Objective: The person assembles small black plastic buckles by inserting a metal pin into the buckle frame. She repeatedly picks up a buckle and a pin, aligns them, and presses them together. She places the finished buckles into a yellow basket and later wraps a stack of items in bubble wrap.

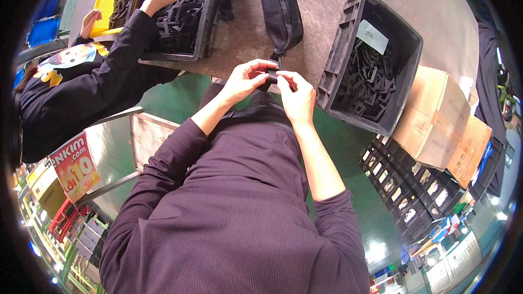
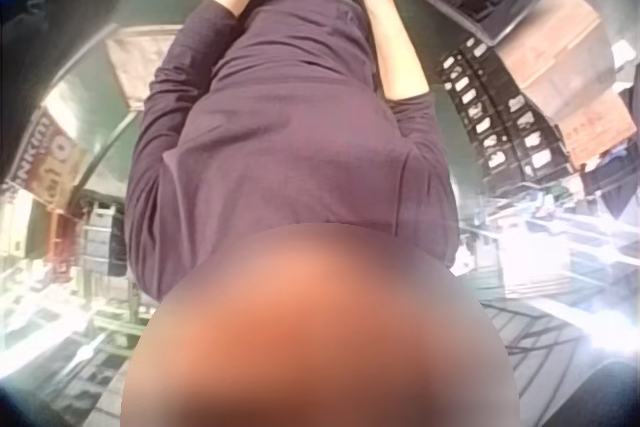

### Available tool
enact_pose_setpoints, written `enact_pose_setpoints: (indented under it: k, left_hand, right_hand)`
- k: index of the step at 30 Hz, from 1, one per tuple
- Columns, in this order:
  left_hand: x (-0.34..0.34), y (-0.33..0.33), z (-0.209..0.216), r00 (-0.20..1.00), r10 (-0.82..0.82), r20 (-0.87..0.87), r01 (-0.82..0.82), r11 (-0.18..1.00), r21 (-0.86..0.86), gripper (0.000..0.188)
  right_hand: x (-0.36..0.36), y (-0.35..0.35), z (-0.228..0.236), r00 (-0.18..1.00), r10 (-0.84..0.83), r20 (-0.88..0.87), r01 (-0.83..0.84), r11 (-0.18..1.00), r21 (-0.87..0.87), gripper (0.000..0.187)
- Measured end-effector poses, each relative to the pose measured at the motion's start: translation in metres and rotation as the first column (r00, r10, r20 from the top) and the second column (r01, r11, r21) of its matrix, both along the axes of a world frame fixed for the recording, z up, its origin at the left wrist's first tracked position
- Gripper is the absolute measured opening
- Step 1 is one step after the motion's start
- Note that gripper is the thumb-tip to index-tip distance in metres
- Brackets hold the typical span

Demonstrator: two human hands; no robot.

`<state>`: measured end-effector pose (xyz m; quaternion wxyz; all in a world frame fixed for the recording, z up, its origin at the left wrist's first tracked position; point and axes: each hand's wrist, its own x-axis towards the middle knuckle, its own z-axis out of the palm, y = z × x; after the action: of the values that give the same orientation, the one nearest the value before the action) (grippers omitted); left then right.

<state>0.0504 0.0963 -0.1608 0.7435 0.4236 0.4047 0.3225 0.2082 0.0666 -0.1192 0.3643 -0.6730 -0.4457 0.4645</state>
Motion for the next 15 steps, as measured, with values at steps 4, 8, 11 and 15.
enact_pose_setpoints:
  k: [4,8,11,15]
  left_hand:
    - [0.002,0.0,-0.001,0.998,0.003,-0.065,0.01,0.979,0.203,0.035]
    - [0.009,-0.001,0.009,0.955,0.089,-0.283,0.062,0.872,0.486,0.039]
    - [0.012,0.005,0.002,0.855,0.185,-0.484,0.168,0.785,0.596,0.035]
    - [0.011,0.02,-0.01,0.743,0.326,-0.585,0.226,0.7,0.677,0.03]
  right_hand:
    - [-0.005,0.009,-0.005,0.989,-0.097,-0.113,0.083,0.989,-0.123,0.014]
    - [-0.002,0.012,-0.001,0.909,-0.2,-0.366,0.119,0.965,-0.233,0.013]
    - [-0.001,0.014,-0.002,0.876,-0.24,-0.417,0.141,0.956,-0.256,0.013]
    - [-0.001,0.016,0.001,0.864,-0.257,-0.433,0.155,0.954,-0.257,0.013]
